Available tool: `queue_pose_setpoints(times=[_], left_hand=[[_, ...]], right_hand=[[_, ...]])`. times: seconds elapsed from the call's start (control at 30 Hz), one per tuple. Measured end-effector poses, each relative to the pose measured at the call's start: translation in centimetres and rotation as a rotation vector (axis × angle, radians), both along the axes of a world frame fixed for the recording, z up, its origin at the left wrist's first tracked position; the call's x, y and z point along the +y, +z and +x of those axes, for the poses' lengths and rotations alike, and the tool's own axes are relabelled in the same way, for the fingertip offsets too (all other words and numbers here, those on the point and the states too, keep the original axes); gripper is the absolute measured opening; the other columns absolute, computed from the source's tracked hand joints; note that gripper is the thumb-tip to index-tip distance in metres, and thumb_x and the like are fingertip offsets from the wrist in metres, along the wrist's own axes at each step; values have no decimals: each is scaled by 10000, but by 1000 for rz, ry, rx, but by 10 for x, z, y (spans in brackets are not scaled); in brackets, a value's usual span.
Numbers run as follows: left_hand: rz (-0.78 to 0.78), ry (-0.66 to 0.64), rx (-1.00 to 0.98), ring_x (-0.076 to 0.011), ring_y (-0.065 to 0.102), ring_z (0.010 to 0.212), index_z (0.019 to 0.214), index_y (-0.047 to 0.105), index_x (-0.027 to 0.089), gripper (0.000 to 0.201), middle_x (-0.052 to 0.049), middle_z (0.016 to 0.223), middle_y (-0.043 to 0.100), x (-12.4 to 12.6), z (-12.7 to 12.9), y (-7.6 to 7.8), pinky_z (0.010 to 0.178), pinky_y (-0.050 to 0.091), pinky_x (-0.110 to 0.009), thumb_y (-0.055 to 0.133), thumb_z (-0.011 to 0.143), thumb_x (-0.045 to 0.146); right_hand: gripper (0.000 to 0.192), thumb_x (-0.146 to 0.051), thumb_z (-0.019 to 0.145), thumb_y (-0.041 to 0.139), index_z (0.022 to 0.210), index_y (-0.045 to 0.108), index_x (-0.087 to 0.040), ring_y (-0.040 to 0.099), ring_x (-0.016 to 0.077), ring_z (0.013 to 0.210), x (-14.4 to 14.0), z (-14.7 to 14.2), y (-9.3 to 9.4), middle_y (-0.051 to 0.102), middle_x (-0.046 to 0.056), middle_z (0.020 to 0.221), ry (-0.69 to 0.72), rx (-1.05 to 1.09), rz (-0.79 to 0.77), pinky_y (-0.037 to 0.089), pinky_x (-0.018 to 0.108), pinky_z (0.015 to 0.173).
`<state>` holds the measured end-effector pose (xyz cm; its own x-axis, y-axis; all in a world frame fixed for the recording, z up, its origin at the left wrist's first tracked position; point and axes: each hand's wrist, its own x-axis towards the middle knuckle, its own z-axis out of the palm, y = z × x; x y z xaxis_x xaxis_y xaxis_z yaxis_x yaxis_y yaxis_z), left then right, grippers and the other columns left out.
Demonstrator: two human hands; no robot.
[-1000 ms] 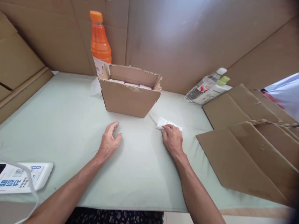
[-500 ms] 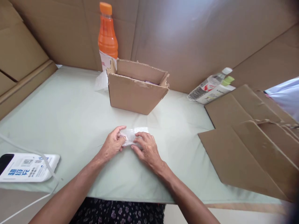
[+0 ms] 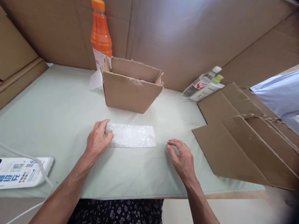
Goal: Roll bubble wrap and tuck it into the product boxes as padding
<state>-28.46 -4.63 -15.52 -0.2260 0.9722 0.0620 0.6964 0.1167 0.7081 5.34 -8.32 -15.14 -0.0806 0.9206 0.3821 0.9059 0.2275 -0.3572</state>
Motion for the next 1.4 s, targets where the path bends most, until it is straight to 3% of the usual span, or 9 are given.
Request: queue_pose_setpoints(times=[0.1,0.17,0.27,0.37,0.63,0.83,1.03,1.17,1.4], left_hand=[[373,6,135,-296,612,1180,1309,610,150,443,-168,1348,581,-5,10,-5,905,557,-420,531,891,275],[499,-141,173,-301,531,1335,1365,561,175,426,-161,1397,569,-10,21,-11,1061,497,-457,516,952,272],[423,-422,211,-287,441,1451,1525,375,180,522,-165,1524,499,-16,32,-25,1167,411,-477,433,1024,310],[217,-536,288,-303,381,1499,1592,232,108,613,-201,1597,416,-17,34,-37,1192,373,-510,342,1048,369],[69,-522,518,-305,305,1538,1547,396,118,587,-147,1626,392,-17,34,-33,1267,238,-519,386,1034,402],[132,-377,386,-353,346,1505,1414,555,123,474,-196,1571,453,-10,22,-25,1191,348,-566,390,1023,335],[150,-220,407,-337,592,1199,1353,586,141,552,-176,1203,688,13,14,-18,1035,459,-533,483,816,65],[164,-226,399,-313,628,962,1108,705,139,434,-129,926,705,20,18,-7,882,511,-468,498,742,32],[495,-297,339,-277,589,1197,911,683,207,259,-91,1118,694,-14,-9,16,1035,456,-469,499,810,54]], right_hand=[[169,-271,978,545,1048,690,-223,656,245,1142,6,-41,15,719,98,1203,146,56,54,498,419,982],[257,-223,978,514,1188,662,-205,607,238,1245,17,-79,16,669,118,1325,279,70,29,480,421,1060],[469,-163,945,482,1408,555,-159,499,248,1384,42,-128,2,570,139,1470,455,-8,-127,441,441,1132],[554,-227,972,484,1508,456,-88,406,263,1465,57,-148,-17,499,165,1539,533,-116,-275,390,431,1182],[638,-450,1017,444,1559,399,-118,301,293,1532,38,-80,-35,357,151,1636,377,-327,-288,250,506,1239],[471,-347,1042,335,1411,573,-178,495,276,1403,34,-32,-33,580,133,1476,218,-185,-175,395,496,1118],[431,-199,892,535,1310,639,-184,593,310,1218,80,-51,-9,672,148,1331,208,-192,-171,443,468,981],[276,-116,815,558,1009,738,-193,638,274,940,99,-69,5,754,100,959,216,-216,-226,442,405,846],[235,-109,919,475,942,686,-211,593,254,1133,51,-55,19,703,89,1172,286,-73,100,419,413,942]])
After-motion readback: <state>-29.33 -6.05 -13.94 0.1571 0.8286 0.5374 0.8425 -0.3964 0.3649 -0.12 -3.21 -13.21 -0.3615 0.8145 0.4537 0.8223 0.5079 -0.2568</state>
